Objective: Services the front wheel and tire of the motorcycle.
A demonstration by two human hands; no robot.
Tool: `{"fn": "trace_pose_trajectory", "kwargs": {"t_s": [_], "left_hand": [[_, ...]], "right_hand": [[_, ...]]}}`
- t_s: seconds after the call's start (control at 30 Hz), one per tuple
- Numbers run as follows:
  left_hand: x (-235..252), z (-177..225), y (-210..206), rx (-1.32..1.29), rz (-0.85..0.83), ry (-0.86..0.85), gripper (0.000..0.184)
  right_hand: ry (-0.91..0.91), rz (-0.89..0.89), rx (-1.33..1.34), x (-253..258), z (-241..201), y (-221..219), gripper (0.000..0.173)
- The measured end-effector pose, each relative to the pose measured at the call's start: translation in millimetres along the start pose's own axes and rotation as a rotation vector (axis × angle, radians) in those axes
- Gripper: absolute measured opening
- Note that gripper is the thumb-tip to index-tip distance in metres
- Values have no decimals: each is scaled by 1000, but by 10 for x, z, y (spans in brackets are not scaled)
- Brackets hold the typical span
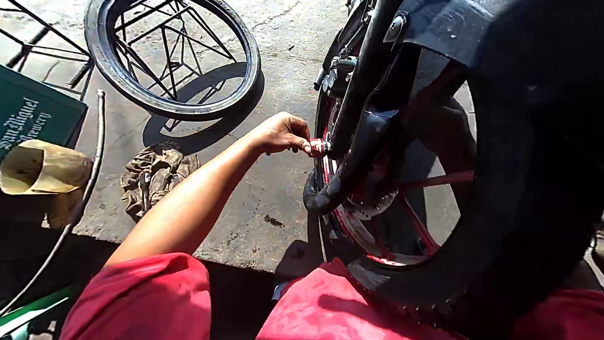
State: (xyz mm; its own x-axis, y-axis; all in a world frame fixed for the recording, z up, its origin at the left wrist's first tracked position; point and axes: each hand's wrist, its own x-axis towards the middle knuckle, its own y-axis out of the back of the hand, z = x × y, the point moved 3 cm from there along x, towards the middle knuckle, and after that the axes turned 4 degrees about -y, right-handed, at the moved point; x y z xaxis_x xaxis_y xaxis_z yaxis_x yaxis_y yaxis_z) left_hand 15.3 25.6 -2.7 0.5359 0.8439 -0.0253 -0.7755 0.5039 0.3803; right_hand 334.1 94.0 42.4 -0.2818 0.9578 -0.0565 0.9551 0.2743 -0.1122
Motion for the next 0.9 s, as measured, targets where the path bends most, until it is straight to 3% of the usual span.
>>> {"fn": "trace_pose_trajectory", "kwargs": {"t_s": [0.13, 0.23, 0.33, 0.4, 0.5, 0.6, 0.77, 0.87, 0.9], "left_hand": [[-25, -167, -104, -126, 89, -152, 10], [5, -218, -120, -305, 1, -74, 4], [-24, -239, -112, -401, -34, 1, 6], [-104, -191, -151, -431, 66, 83, 12], [-176, -84, -227, -456, 224, 238, 21], [-167, -71, -271, -471, 264, 314, 15], [28, 119, -264, -284, 156, 328, 19], [1, 72, -188, -266, 115, 255, 13], [-54, 78, -165, -288, 115, 219, 19]], "right_hand": [[67, -15, -34, 89, 78, 26, 1], [62, -70, -5, 79, 114, 105, 9], [-10, -7, 3, 75, 153, 155, 20], [-2, -9, 16, 83, 128, 99, 25], [-34, 100, 1, 0, 24, -98, 16], [28, -63, 55, 114, 210, 149, 16], [87, -1, 74, 95, 154, 58, 20], [53, -45, 19, 87, 107, 19, 19], [49, -39, -19, 110, 149, 99, 21]]}}
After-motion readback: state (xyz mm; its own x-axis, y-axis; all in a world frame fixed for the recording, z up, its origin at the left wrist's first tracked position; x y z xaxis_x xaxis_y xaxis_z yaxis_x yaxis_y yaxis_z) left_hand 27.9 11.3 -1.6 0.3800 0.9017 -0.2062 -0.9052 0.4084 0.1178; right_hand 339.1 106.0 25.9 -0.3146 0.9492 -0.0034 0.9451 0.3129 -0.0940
